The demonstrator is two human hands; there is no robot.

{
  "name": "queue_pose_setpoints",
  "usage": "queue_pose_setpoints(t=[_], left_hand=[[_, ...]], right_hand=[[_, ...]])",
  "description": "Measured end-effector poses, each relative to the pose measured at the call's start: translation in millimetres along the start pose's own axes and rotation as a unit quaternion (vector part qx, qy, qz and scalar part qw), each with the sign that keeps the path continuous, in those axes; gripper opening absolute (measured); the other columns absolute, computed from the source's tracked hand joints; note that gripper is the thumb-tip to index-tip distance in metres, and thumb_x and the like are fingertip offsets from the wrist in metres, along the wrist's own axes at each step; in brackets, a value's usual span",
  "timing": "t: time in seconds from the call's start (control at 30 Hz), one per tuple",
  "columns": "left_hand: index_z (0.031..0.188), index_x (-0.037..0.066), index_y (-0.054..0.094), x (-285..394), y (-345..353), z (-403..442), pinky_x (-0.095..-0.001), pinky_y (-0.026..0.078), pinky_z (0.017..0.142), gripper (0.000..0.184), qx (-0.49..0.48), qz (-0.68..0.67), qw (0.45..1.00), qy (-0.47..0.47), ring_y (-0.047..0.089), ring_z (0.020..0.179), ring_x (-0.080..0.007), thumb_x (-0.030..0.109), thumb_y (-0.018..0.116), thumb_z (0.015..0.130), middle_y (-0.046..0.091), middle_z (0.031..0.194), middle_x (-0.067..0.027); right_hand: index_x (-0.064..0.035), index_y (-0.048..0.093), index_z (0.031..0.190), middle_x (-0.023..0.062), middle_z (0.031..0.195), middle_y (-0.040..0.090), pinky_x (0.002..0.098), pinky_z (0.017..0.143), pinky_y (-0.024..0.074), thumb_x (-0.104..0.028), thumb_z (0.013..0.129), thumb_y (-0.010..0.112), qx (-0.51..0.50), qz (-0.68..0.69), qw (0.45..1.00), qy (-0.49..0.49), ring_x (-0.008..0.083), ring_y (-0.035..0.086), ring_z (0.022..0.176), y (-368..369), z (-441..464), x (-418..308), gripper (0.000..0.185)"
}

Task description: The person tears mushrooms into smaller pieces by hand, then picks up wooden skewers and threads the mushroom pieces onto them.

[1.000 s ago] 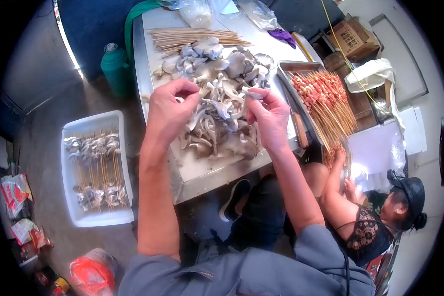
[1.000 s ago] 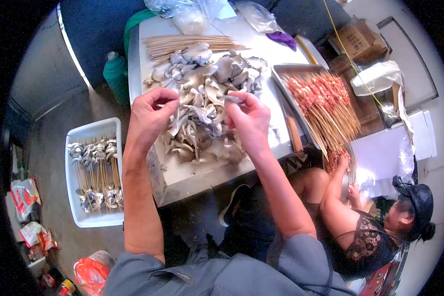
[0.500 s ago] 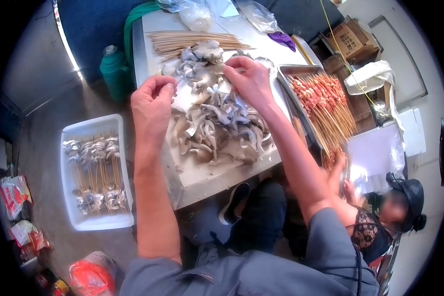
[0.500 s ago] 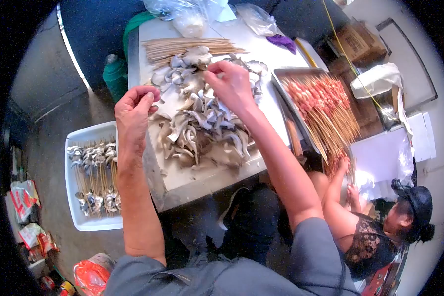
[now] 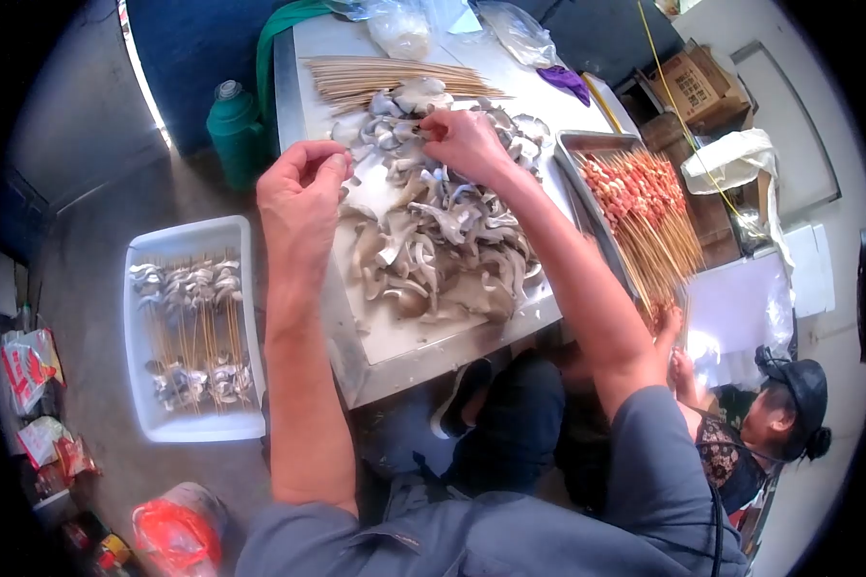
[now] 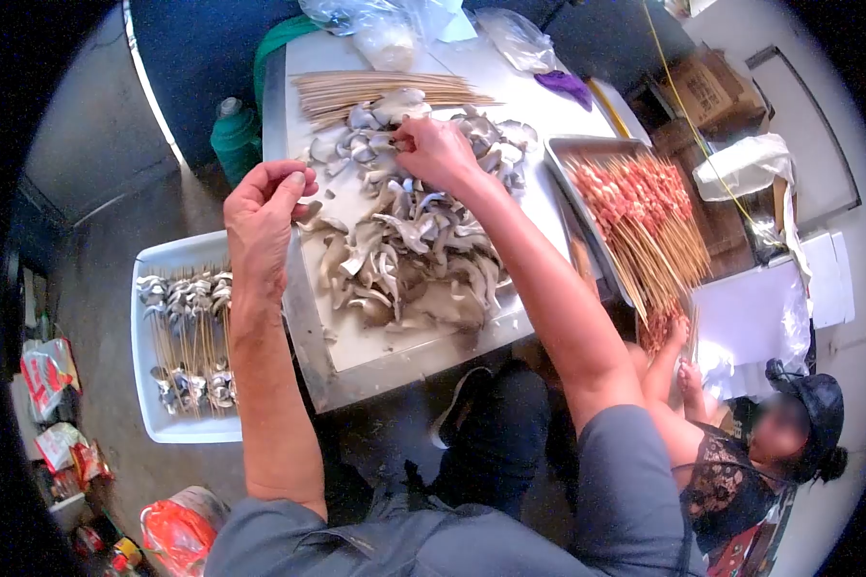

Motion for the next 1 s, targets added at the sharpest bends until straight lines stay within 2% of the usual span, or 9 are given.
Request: queue_pose_setpoints(t=[0.13,0.33,0.4,0.43,0.5,0.63,0.67,0.73,1.0], left_hand=[[0.099,0.004,0.067,-1.7,1.2,0.2,-0.0213,0.047,0.068,0.011,-0.006,0.007,1.000,-0.002,0.065,0.083,-0.0096,0.010,0.062,0.092,0.070,0.092,-0.0038],[0.101,-0.002,0.067,2.5,7.7,-2.2,-0.0217,0.047,0.070,0.017,0.006,0.015,1.000,0.016,0.059,0.080,-0.0098,0.004,0.064,0.086,0.066,0.088,-0.0040],[0.104,-0.001,0.067,1.6,10.1,-2.7,-0.0221,0.047,0.070,0.020,0.006,0.037,0.998,0.041,0.059,0.083,-0.0106,0.004,0.065,0.085,0.066,0.090,-0.0042],[0.106,-0.001,0.067,2.3,12.6,-4.2,-0.0225,0.047,0.070,0.023,0.005,0.064,0.996,0.068,0.059,0.085,-0.0110,0.005,0.066,0.084,0.066,0.091,-0.0042],[0.109,0.000,0.067,5.0,15.9,-7.1,-0.0229,0.048,0.070,0.026,0.005,0.090,0.991,0.095,0.059,0.087,-0.0114,0.006,0.068,0.083,0.066,0.093,-0.0043],[0.110,0.000,0.066,8.7,17.9,-10.5,-0.0223,0.048,0.067,0.026,-0.104,0.060,0.992,0.040,0.059,0.080,-0.0093,0.003,0.067,0.083,0.066,0.090,-0.0029],[0.109,-0.001,0.066,8.3,17.9,-10.9,-0.0218,0.047,0.066,0.025,-0.149,0.035,0.988,0.015,0.059,0.077,-0.0083,0.002,0.066,0.084,0.066,0.089,-0.0024],[0.107,-0.001,0.066,10.1,16.1,-11.6,-0.0211,0.048,0.066,0.022,-0.142,0.028,0.989,0.013,0.059,0.076,-0.0077,0.002,0.065,0.085,0.066,0.089,-0.0020],[0.102,0.004,0.064,6.5,10.7,-9.4,-0.0221,0.051,0.067,0.013,-0.096,-0.118,0.988,-0.023,0.062,0.081,-0.0088,0.002,0.062,0.089,0.067,0.092,-0.0020]], right_hand=[[-0.0052,0.071,0.098,0.0131,0.087,0.070,0.0360,0.074,0.0528,-0.017,0.073,0.067,0.009,0.014,1.000,0.008,0.0260,0.068,0.079,-2.1,-8.5,0.2,0.028],[-0.0032,0.070,0.093,0.0115,0.083,0.067,0.0338,0.067,0.0528,-0.010,0.076,0.067,0.161,0.051,0.983,-0.076,0.0230,0.067,0.072,-17.4,-27.4,-29.3,0.018],[-0.0025,0.070,0.097,0.0022,0.078,0.063,0.0222,0.054,0.0446,-0.005,0.078,0.069,0.198,0.074,0.966,-0.151,0.0066,0.053,0.058,-22.7,-34.9,-44.7,0.019],[-0.0025,0.070,0.097,0.0022,0.078,0.063,0.0222,0.054,0.0446,-0.005,0.078,0.069,0.199,0.074,0.966,-0.150,0.0066,0.053,0.058,-25.5,-39.9,-53.0,0.019],[-0.0022,0.068,0.093,0.0110,0.081,0.065,0.0326,0.061,0.0521,-0.007,0.077,0.068,0.175,0.053,0.965,-0.186,0.0238,0.066,0.068,-29.0,-50.2,-70.2,0.016],[-0.0018,0.067,0.092,0.0101,0.080,0.064,0.0319,0.058,0.0512,-0.006,0.077,0.068,0.158,0.083,0.962,-0.206,0.0221,0.065,0.065,-27.1,-63.3,-87.2,0.015],[-0.0018,0.067,0.092,0.0101,0.080,0.064,0.0319,0.058,0.0512,-0.006,0.077,0.068,0.158,0.083,0.962,-0.206,0.0221,0.065,0.065,-26.2,-64.7,-88.6,0.015],[-0.0034,0.069,0.098,-0.0006,0.078,0.062,0.0216,0.051,0.0427,-0.004,0.079,0.072,0.148,0.124,0.964,-0.183,0.0040,0.051,0.057,-25.5,-66.5,-89.9,0.020],[0.0016,0.069,0.098,0.0006,0.080,0.067,0.0198,0.053,0.0448,-0.012,0.083,0.075,0.058,0.382,0.922,-0.001,0.0022,0.055,0.064,-22.3,-81.5,-74.1,0.022]])
Point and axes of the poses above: each hand's wrist, its own z-axis towards the middle knuckle, its own y-axis out of the palm, x = y × z, the point moved 1 cm from there along z, towards the middle knuckle
